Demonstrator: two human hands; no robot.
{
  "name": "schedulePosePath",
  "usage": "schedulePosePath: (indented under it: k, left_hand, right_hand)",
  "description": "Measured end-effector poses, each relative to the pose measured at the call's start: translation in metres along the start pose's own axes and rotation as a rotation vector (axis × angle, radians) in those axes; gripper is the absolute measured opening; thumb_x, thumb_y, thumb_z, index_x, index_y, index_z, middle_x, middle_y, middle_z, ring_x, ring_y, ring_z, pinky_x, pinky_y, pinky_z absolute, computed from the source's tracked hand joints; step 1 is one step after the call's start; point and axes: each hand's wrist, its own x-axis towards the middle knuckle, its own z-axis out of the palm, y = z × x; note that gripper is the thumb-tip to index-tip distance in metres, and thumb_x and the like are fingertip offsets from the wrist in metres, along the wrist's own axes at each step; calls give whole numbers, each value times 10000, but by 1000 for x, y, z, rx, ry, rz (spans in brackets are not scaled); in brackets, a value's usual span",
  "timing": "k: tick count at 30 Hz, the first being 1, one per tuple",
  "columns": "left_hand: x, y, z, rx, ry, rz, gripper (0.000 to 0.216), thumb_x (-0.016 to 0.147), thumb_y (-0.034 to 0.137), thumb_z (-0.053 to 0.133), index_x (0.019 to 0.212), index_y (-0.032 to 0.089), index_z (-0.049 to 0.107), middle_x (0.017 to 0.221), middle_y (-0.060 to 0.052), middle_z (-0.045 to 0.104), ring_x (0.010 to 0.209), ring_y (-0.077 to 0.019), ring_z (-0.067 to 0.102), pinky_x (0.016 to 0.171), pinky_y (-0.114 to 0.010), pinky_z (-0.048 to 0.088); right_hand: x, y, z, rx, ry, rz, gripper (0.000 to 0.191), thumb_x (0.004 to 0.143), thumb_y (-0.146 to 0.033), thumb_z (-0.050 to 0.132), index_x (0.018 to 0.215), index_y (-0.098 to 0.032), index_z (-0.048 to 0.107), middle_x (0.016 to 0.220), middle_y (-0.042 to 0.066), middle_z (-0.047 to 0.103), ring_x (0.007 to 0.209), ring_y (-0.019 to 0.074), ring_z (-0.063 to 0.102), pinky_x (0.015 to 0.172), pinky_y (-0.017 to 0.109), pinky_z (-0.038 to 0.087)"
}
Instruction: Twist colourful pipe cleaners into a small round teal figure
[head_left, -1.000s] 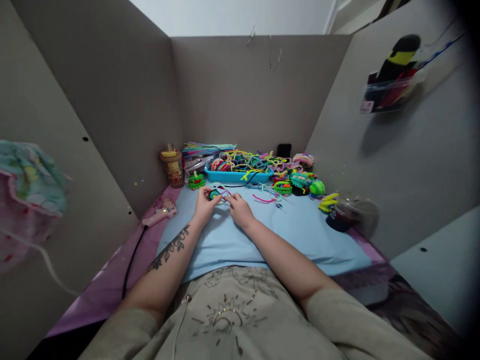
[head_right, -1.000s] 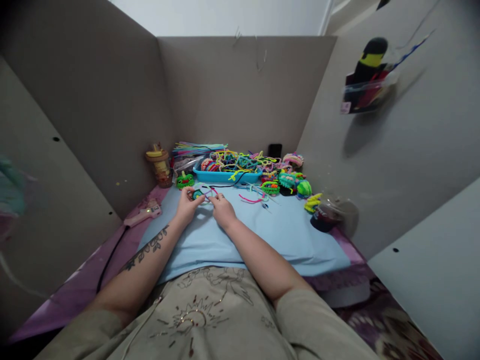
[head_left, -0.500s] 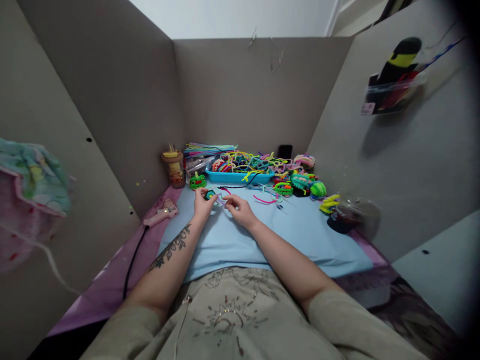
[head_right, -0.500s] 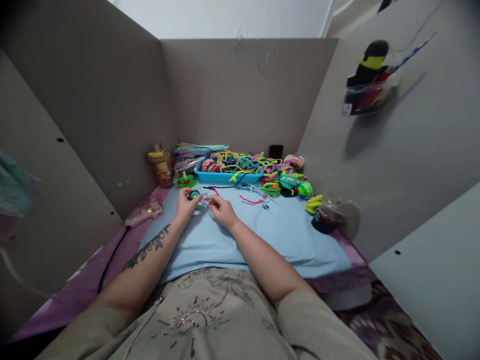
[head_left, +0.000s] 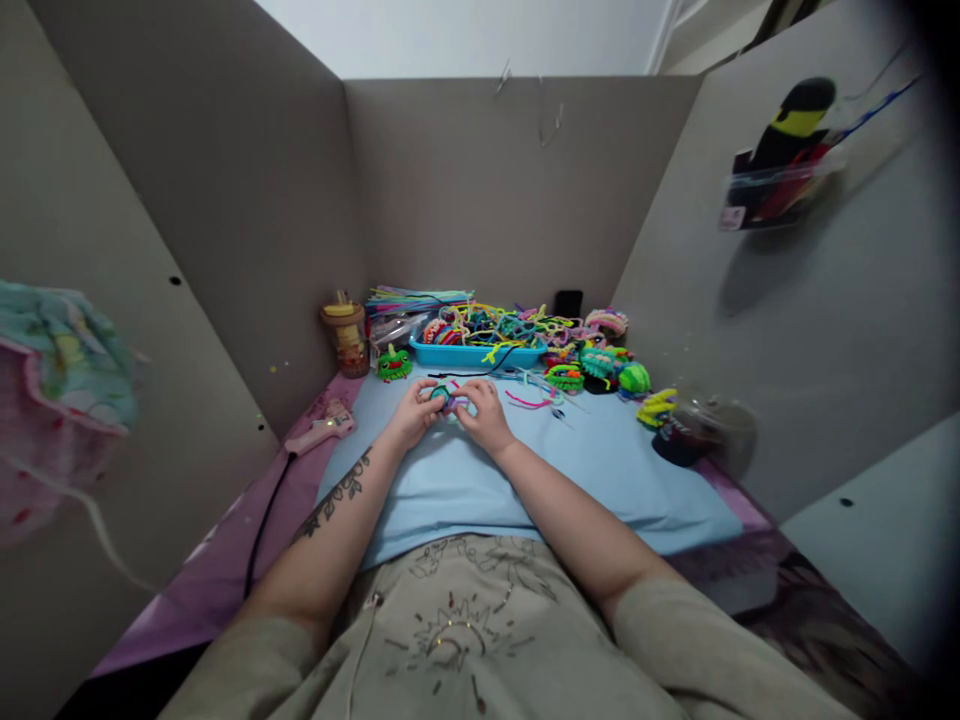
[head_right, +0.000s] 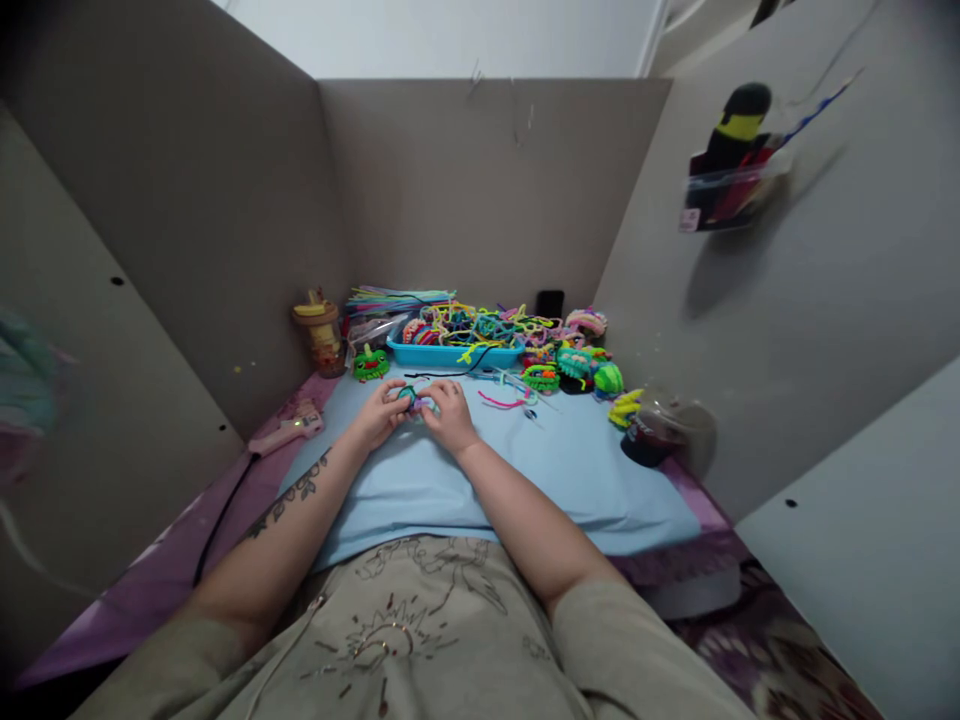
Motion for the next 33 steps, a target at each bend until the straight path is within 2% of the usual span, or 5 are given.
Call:
schedulePosePath:
  k: [5,12,19,26,33]
  left_hand:
    - [0,-5,0,106,-45,34,554,553,264,797,975,181,448,692,41,596,568,-95,577,540,-205,434]
    - [5,-16,-3,396,-29,203,429,626,248,738,955,179,472,678,50,536,605,-79,535,572,-191,401]
    - [3,-16,-1,440,-70,215,381,682,297,682,971,179,462,753,17,558,652,-108,561,614,-232,443]
    - [8,-21,-6,437,-57,267,361,696,264,658,976,180,445,812,-3,565,701,-115,570,650,-249,468]
    - [10,-25,-8,587,-7,381,301,714,193,595,979,189,454,916,-28,566,864,-149,572,703,-250,452]
  right_hand:
    - [0,4,1,40,34,90,58,766,-243,598,801,-221,639,913,51,550,945,217,487,896,372,371]
    - [1,17,8,139,6,345,137,740,-283,614,632,-199,623,982,57,485,1020,230,443,940,388,339]
    - [2,24,8,194,38,387,142,757,-326,601,692,-216,664,991,58,505,1023,227,465,968,394,329]
    - [1,22,6,159,-59,384,65,715,-266,647,691,-206,651,1095,61,514,1104,236,437,1002,405,292]
    - [1,15,7,96,-113,373,72,685,-205,639,752,-217,662,1145,55,499,1143,241,391,1026,418,264]
